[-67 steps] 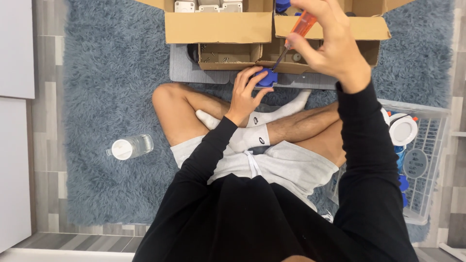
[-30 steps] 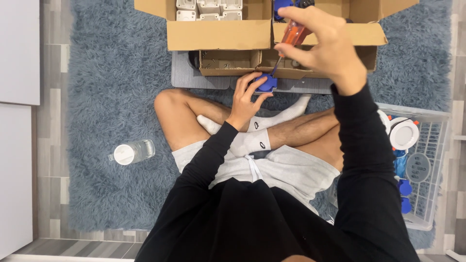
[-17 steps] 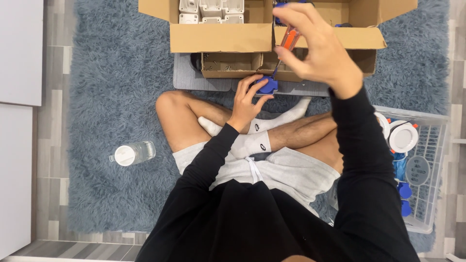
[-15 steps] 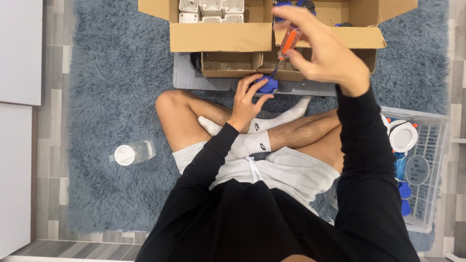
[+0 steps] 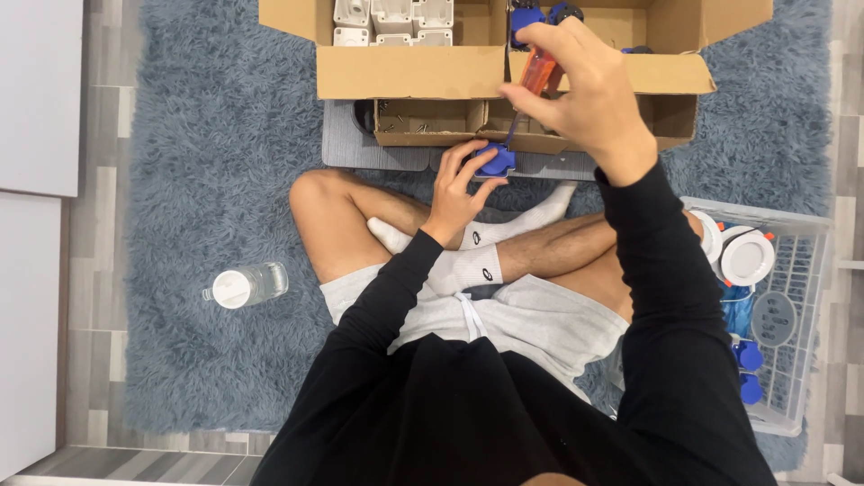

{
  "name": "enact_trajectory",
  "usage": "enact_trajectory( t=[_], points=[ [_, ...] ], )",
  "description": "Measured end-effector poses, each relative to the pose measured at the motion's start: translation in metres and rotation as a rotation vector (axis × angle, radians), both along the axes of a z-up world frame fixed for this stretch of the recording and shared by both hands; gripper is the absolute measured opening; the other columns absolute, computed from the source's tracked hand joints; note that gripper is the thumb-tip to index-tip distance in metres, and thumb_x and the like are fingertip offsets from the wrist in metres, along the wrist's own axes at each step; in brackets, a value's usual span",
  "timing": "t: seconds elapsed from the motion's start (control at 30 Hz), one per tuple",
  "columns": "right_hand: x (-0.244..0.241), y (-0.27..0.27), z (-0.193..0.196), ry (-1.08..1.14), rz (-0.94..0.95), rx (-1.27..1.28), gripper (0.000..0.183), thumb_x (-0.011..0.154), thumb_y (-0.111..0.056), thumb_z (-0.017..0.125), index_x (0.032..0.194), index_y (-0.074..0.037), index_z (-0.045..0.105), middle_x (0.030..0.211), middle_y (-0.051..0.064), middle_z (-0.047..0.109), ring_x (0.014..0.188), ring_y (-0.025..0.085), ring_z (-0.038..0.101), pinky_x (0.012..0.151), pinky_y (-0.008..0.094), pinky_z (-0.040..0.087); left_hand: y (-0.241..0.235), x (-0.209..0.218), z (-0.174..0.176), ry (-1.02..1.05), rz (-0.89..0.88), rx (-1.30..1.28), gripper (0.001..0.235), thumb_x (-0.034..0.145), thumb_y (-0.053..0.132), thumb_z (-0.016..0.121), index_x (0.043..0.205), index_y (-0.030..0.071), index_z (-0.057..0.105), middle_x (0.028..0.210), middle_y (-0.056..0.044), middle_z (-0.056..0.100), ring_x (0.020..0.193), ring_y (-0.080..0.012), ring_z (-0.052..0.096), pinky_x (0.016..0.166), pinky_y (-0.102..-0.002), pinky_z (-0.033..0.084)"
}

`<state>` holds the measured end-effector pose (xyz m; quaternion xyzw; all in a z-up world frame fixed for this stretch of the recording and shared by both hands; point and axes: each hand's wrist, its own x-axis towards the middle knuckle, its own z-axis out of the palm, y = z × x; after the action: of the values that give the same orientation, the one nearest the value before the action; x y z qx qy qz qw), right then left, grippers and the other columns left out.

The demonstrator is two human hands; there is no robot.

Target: Assembling electrical box components by fitting parts together and using a screwdriver to fasten them.

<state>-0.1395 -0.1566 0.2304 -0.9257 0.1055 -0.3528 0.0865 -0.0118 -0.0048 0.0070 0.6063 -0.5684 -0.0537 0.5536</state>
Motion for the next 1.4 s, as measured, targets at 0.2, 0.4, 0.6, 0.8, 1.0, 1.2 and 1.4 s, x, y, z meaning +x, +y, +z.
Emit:
enact_trajectory(
  t=[0.2, 0.4, 0.6, 0.8, 1.0, 1.2, 1.4],
  points=[
    [0.004, 0.001, -0.016, -0.06, -0.157, -0.162, 0.059, 0.1, -0.018, 0.109, 0.141, 0.003, 0.072, 0.117, 0.012, 0.081, 0.072, 0.018, 0.067, 0.063, 0.03, 0.055, 0.0, 0.0, -0.001, 0.006, 0.002, 0.003, 0.049, 0.088, 0.022, 0.095, 0.132, 0.012, 0.076, 0.144, -0.003, 0.064, 0.13, -0.0269, 0.063, 0.115, -0.039, 0.056],
    [-0.009, 0.007, 0.033, 0.149, 0.248, 0.333, 0.079, 0.097, 0.018, 0.076, 0.166, 0.004, 0.04, 0.164, 0.025, 0.043, 0.14, 0.044, 0.066, 0.118, 0.049, 0.057, -0.001, 0.0, -0.001, 0.014, 0.001, -0.003, 0.049, 0.087, 0.02, 0.096, 0.131, 0.011, 0.076, 0.143, -0.004, 0.064, 0.13, -0.0267, 0.063, 0.114, -0.039, 0.056],
    [-0.026, -0.008, 0.032, 0.256, 0.396, 0.647, 0.091, 0.091, 0.025, 0.065, 0.171, -0.003, 0.033, 0.158, 0.024, 0.062, 0.126, 0.034, 0.071, 0.11, 0.041, 0.063, -0.001, 0.0, -0.002, 0.016, 0.002, -0.002, 0.048, 0.088, 0.023, 0.095, 0.131, 0.011, 0.077, 0.144, -0.003, 0.064, 0.13, -0.0264, 0.063, 0.114, -0.039, 0.056],
    [-0.021, 0.003, 0.033, 0.114, 0.189, 0.374, 0.062, 0.093, 0.008, 0.096, 0.149, 0.012, 0.069, 0.117, 0.019, 0.081, 0.095, 0.024, 0.076, 0.086, 0.033, 0.063, 0.0, 0.001, 0.0, 0.012, -0.002, -0.002, 0.048, 0.087, 0.022, 0.095, 0.13, 0.011, 0.077, 0.143, -0.003, 0.064, 0.131, -0.0261, 0.063, 0.114, -0.039, 0.056],
    [-0.009, 0.004, 0.006, -0.013, -0.001, 0.024, 0.044, 0.097, -0.007, 0.11, 0.124, 0.006, 0.078, 0.101, 0.012, 0.067, 0.077, 0.022, 0.058, 0.07, 0.034, 0.049, -0.001, 0.0, -0.001, 0.013, 0.002, -0.013, 0.049, 0.087, 0.021, 0.096, 0.13, 0.01, 0.077, 0.143, -0.004, 0.065, 0.13, -0.0263, 0.063, 0.113, -0.039, 0.057],
    [0.001, 0.009, -0.012, -0.084, -0.167, -0.188, 0.046, 0.1, -0.013, 0.108, 0.132, 0.001, 0.078, 0.096, 0.006, 0.072, 0.064, 0.015, 0.053, 0.057, 0.029, 0.042, -0.001, 0.0, -0.001, 0.011, 0.002, 0.001, 0.049, 0.087, 0.022, 0.096, 0.13, 0.011, 0.077, 0.143, -0.004, 0.065, 0.13, -0.0265, 0.063, 0.113, -0.039, 0.056],
    [-0.007, 0.019, 0.016, 0.08, 0.077, 0.173, 0.072, 0.104, 0.007, 0.082, 0.166, -0.002, 0.047, 0.159, 0.021, 0.05, 0.116, 0.035, 0.066, 0.098, 0.042, 0.056, -0.001, 0.0, -0.004, 0.024, -0.004, -0.001, 0.05, 0.087, 0.021, 0.096, 0.131, 0.012, 0.076, 0.145, -0.004, 0.064, 0.132, -0.0266, 0.063, 0.115, -0.039, 0.056]
  ],
)
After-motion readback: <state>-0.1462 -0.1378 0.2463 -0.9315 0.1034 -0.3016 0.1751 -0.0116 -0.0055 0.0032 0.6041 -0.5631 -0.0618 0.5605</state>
